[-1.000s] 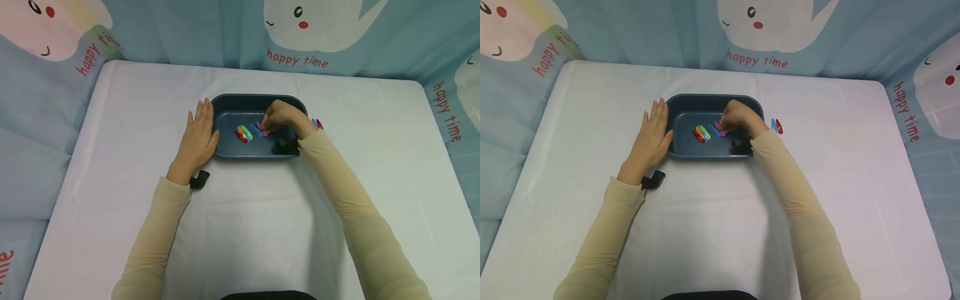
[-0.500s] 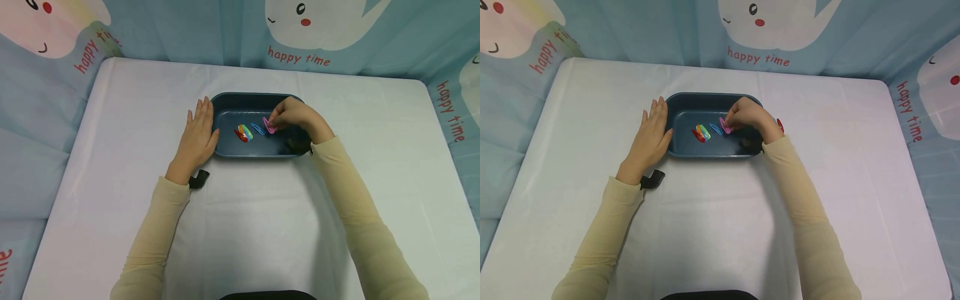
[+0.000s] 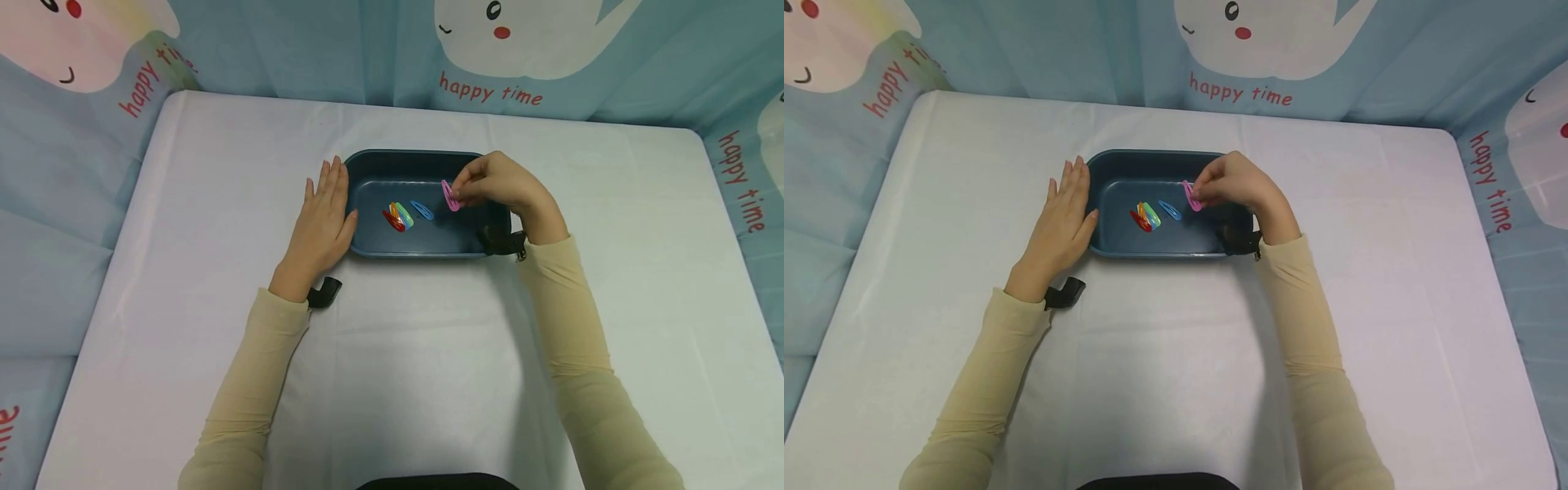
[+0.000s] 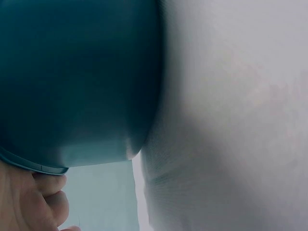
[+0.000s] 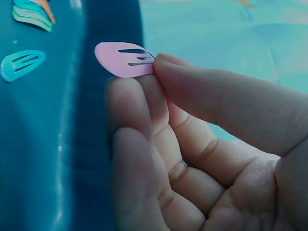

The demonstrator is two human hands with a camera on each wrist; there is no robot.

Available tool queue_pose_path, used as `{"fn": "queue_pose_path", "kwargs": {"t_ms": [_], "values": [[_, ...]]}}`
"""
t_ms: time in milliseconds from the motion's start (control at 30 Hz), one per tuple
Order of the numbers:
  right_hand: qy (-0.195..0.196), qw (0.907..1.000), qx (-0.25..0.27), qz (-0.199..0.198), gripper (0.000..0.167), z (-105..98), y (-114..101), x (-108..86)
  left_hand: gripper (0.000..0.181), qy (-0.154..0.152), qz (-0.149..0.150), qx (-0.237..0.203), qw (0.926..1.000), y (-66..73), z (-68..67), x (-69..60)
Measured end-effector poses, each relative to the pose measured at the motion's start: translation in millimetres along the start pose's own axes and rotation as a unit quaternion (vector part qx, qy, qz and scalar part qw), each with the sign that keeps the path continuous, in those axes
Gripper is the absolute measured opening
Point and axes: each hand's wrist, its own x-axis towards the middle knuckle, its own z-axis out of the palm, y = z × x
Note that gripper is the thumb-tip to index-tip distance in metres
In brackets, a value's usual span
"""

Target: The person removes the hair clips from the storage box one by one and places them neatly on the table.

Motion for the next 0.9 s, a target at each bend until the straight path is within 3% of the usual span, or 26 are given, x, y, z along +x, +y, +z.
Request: {"fn": "queue_pose_path", "kwargs": {"t_ms": [267,633,900], "values": [[0.017,0.9991,0.031,-0.022,0.016,-8,4,-16.8,0.065,-0.003,-0.002,0.004,1.0000,1.8,-0.9,-0.2],[0.043,0.9984,0.037,0.000,0.017,-15,16,-31.5,0.065,0.002,-0.003,0.002,1.0000,1.5,-1.1,-1.5],[0.054,0.9951,0.073,-0.039,0.016,-18,28,-38.4,0.065,0.003,-0.002,0.001,1.0000,1.0,-0.7,-1.9]]}}
